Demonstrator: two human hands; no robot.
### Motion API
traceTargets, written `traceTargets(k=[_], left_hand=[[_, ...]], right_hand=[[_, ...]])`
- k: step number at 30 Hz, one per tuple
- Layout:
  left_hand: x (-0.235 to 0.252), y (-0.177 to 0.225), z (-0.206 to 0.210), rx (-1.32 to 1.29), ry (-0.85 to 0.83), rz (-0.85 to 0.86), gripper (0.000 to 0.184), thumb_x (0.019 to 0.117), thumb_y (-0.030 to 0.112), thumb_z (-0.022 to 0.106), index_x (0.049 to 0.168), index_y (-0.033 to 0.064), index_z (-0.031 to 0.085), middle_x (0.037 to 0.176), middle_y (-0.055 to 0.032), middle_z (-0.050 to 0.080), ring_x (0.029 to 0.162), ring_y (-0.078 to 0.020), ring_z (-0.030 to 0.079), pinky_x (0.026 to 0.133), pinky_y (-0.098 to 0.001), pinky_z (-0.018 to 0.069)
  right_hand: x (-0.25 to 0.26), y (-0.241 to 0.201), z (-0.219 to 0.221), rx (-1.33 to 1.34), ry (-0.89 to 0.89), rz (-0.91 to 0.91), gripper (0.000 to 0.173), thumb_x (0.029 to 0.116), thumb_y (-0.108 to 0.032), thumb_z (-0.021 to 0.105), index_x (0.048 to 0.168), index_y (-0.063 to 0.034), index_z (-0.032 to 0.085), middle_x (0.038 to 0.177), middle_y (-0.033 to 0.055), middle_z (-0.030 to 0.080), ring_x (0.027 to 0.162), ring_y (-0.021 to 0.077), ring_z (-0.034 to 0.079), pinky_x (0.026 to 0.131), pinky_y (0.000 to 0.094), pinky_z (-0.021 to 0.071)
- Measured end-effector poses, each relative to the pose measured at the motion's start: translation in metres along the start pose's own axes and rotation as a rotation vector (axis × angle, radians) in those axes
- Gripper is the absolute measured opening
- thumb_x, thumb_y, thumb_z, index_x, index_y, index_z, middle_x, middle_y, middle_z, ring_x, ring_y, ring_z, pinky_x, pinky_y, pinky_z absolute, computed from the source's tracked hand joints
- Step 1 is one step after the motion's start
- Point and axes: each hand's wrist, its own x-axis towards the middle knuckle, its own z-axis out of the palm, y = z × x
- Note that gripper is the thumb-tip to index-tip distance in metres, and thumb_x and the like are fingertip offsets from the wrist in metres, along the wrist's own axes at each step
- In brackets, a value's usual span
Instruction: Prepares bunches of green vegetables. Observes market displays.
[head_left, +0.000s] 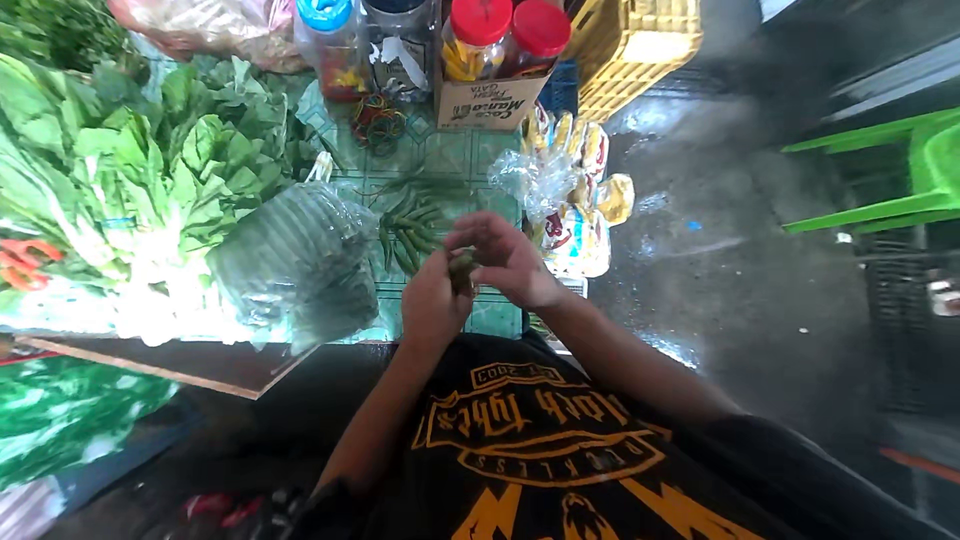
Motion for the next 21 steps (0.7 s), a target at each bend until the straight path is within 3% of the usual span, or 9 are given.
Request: traceTargets(k=[2, 4, 6, 8, 11, 13, 17, 21], left_hand=[[0.003, -0.005, -0.004, -0.221, -0.096, -0.108, 0.032, 0.0874, 0.022, 0.074, 0.114, 0.0084, 0.062, 0.086, -0.0034, 0.070, 0.075, -0.0154, 0.070, 0.068, -0.0403, 0.0610], [0.002, -0.007, 0.001, -0.394, -0.162, -0.144, 0.046, 0.0833, 0.019, 0.079, 0.122, 0.0060, 0.058, 0.092, -0.0044, 0.071, 0.081, -0.0135, 0.071, 0.074, -0.0376, 0.0623], [-0.005, -0.007, 0.010, -0.461, -0.182, -0.054, 0.065, 0.0779, 0.015, 0.084, 0.132, -0.0015, 0.052, 0.109, -0.0100, 0.072, 0.099, -0.0153, 0.071, 0.091, -0.0368, 0.0602], [-0.007, -0.010, 0.002, -0.395, -0.175, 0.039, 0.069, 0.0746, 0.015, 0.087, 0.132, -0.0056, 0.055, 0.119, -0.0161, 0.069, 0.107, -0.0208, 0.069, 0.097, -0.0397, 0.0573], [-0.004, -0.006, -0.014, -0.308, -0.266, -0.019, 0.069, 0.0757, 0.017, 0.089, 0.132, -0.0047, 0.055, 0.111, -0.0190, 0.070, 0.099, -0.0272, 0.071, 0.088, -0.0473, 0.0597], [-0.002, 0.000, -0.024, -0.346, -0.333, -0.034, 0.067, 0.0787, 0.015, 0.088, 0.134, -0.0042, 0.054, 0.109, -0.0195, 0.071, 0.097, -0.0292, 0.071, 0.087, -0.0495, 0.0597], [-0.004, -0.006, -0.030, -0.419, -0.350, -0.007, 0.068, 0.0788, 0.012, 0.088, 0.134, -0.0061, 0.052, 0.111, -0.0228, 0.069, 0.101, -0.0318, 0.070, 0.090, -0.0497, 0.0580], [-0.004, -0.009, -0.031, -0.470, -0.396, 0.032, 0.064, 0.0796, 0.010, 0.086, 0.132, -0.0075, 0.054, 0.112, -0.0242, 0.067, 0.100, -0.0328, 0.068, 0.088, -0.0496, 0.0572]], right_hand=[[0.000, 0.003, -0.002, 0.008, 0.044, -0.001, 0.058, 0.0782, -0.011, 0.067, 0.135, -0.0122, 0.052, 0.130, 0.0082, 0.061, 0.113, 0.0223, 0.063, 0.091, 0.0413, 0.0574], [-0.003, -0.001, -0.011, -0.181, -0.014, -0.055, 0.058, 0.0791, -0.014, 0.074, 0.134, -0.0096, 0.055, 0.132, 0.0080, 0.061, 0.111, 0.0208, 0.063, 0.092, 0.0407, 0.0575], [-0.009, -0.008, -0.020, -0.472, -0.170, -0.099, 0.050, 0.0862, -0.027, 0.077, 0.132, -0.0114, 0.064, 0.129, 0.0061, 0.063, 0.112, 0.0179, 0.064, 0.095, 0.0396, 0.0584], [0.002, -0.007, -0.019, -0.684, -0.320, -0.168, 0.038, 0.0922, -0.039, 0.072, 0.123, -0.0166, 0.073, 0.121, 0.0032, 0.072, 0.114, 0.0162, 0.066, 0.101, 0.0423, 0.0558], [0.020, -0.009, -0.026, -0.666, -0.456, -0.200, 0.033, 0.0865, -0.034, 0.076, 0.103, -0.0063, 0.076, 0.103, 0.0102, 0.074, 0.097, 0.0180, 0.071, 0.088, 0.0413, 0.0605], [0.023, -0.017, -0.035, -0.592, -0.514, -0.139, 0.032, 0.0850, -0.025, 0.080, 0.103, 0.0002, 0.073, 0.106, 0.0171, 0.072, 0.099, 0.0231, 0.071, 0.090, 0.0442, 0.0598], [0.025, -0.029, -0.022, -0.590, -0.615, -0.084, 0.042, 0.0810, -0.021, 0.082, 0.112, 0.0041, 0.071, 0.116, 0.0252, 0.067, 0.110, 0.0339, 0.066, 0.096, 0.0502, 0.0561], [0.022, -0.027, -0.025, -0.516, -0.584, -0.071, 0.036, 0.0828, -0.017, 0.081, 0.110, 0.0051, 0.072, 0.113, 0.0246, 0.069, 0.101, 0.0294, 0.070, 0.085, 0.0448, 0.0617]])
